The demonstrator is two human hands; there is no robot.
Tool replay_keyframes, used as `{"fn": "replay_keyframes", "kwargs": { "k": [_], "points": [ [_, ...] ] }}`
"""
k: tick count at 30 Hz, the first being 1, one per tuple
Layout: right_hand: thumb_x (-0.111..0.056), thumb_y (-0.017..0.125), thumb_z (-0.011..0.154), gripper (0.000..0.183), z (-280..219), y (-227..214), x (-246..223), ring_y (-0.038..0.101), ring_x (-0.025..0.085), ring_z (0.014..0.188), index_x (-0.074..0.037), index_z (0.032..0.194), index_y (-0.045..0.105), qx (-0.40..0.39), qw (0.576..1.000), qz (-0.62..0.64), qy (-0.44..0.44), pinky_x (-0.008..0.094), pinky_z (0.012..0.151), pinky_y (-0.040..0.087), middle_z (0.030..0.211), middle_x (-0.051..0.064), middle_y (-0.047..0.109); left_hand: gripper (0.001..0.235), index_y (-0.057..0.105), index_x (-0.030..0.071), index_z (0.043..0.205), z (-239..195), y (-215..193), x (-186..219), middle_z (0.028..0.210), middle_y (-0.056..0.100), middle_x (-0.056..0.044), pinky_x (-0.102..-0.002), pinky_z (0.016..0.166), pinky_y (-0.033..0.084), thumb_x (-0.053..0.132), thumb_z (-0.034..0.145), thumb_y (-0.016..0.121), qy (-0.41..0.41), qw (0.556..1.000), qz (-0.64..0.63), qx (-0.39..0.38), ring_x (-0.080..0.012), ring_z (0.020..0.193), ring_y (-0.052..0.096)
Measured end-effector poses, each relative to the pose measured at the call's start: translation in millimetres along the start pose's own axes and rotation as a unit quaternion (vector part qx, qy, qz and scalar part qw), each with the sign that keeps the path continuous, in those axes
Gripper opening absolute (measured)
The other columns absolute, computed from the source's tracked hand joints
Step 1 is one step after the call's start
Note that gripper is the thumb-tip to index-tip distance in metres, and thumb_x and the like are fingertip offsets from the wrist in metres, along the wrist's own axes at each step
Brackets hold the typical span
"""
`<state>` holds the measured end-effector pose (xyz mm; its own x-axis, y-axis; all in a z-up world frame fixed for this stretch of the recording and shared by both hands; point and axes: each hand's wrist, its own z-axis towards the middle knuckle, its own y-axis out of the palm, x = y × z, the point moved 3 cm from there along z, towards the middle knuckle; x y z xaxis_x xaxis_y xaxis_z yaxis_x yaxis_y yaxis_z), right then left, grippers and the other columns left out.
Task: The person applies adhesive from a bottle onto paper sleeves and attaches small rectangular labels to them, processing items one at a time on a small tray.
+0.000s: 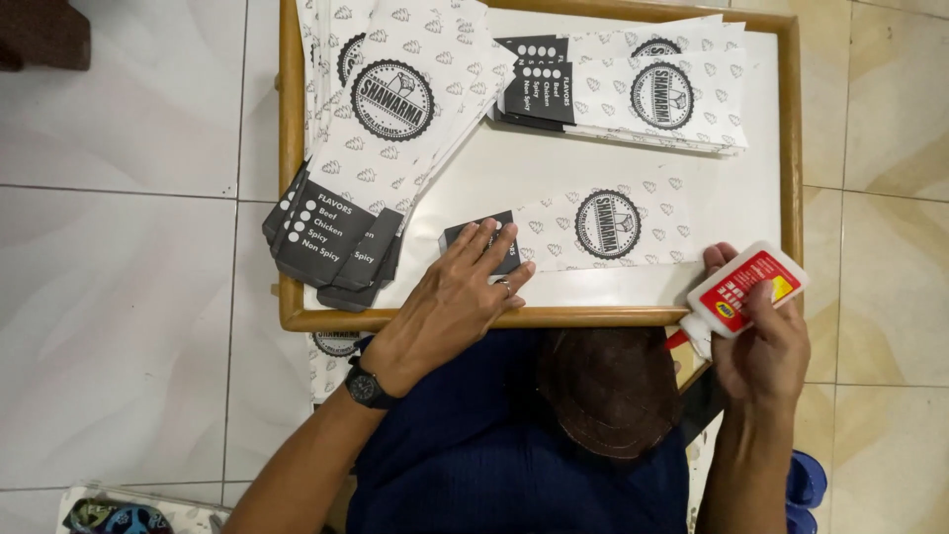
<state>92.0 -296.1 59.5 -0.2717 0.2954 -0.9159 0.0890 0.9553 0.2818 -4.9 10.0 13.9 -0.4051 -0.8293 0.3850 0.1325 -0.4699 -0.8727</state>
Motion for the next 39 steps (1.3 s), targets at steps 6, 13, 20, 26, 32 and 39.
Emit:
{"fn": "replay_keyframes", "kwargs": {
  "k": [6, 13, 20, 26, 32, 39],
  "points": [
    [-0.024, 0.049, 0.094, 0.068, -15, 43, 26, 0.04, 0.043, 0.147, 0.015, 0.147, 0.033, -0.148, 0.982, 0.018, 0.118, 0.047, 0.122, 0.034, 0.16, 0.035, 0.036, 0.038, 0.066, 0.008, 0.13, 0, -13, 4, 0.147, 0.051, -0.031, -0.056, 0.116, 0.042, 0.028, 0.097, 0.07, -0.003, 0.999, -0.01, 0.045, -0.0488, 0.137, 0.049],
    [-0.022, 0.052, 0.097, 0.059, 12, -9, 4, 0.052, 0.037, 0.141, 0.013, 0.144, 0.042, -0.062, 0.992, 0.014, 0.106, 0.045, 0.122, 0.042, 0.15, 0.032, 0.05, 0.055, 0.042, 0.018, 0.156, -12, -6, -4, 0.163, 0.035, -0.021, -0.048, 0.128, 0.022, 0.038, 0.107, 0.055, 0.004, 1.0, -0.004, 0.005, -0.0367, 0.154, 0.031],
    [-0.021, 0.067, 0.102, 0.032, 28, -41, -22, 0.062, 0.026, 0.087, 0.004, 0.118, 0.056, 0.031, 0.987, -0.155, 0.032, 0.041, 0.064, 0.049, 0.102, 0.017, 0.062, 0.038, 0.063, 0.012, 0.135, -8, -19, 4, 0.153, 0.049, -0.023, -0.052, 0.12, 0.032, 0.031, 0.102, 0.062, -0.023, 0.999, -0.016, 0.037, -0.0406, 0.144, 0.044],
    [-0.016, 0.087, 0.086, 0.051, 53, -5, -47, 0.068, 0.022, 0.086, -0.002, 0.132, 0.07, 0.049, 0.831, -0.546, -0.091, 0.032, 0.068, 0.059, 0.109, 0.017, 0.073, 0.009, 0.075, 0.011, 0.098, 2, -23, 7, 0.124, 0.068, -0.018, -0.05, 0.092, 0.045, 0.006, 0.092, 0.072, -0.043, 0.992, 0.008, 0.118, -0.0392, 0.115, 0.058],
    [0.0, 0.085, 0.093, 0.03, 41, 17, -30, 0.061, 0.039, 0.118, 0.003, 0.12, 0.075, -0.153, 0.605, -0.632, -0.46, 0.048, 0.09, 0.058, 0.128, 0.024, 0.066, 0.005, 0.073, -0.003, 0.089, 12, -22, 12, 0.113, 0.069, -0.016, -0.048, 0.083, 0.049, -0.001, 0.093, 0.071, -0.043, 0.986, -0.028, 0.16, -0.0352, 0.104, 0.058],
    [0.007, 0.07, 0.094, 0.008, 16, 66, -11, 0.073, 0.044, 0.1, 0.006, 0.099, 0.076, -0.314, 0.628, -0.507, -0.499, 0.05, 0.088, 0.06, 0.103, 0.022, 0.075, 0.012, 0.079, 0.004, 0.093, 10, 7, 6, 0.103, 0.074, -0.015, -0.048, 0.092, 0.053, 0.012, 0.096, 0.07, -0.032, 0.987, -0.029, 0.158, -0.0375, 0.107, 0.068]
  ]
}}
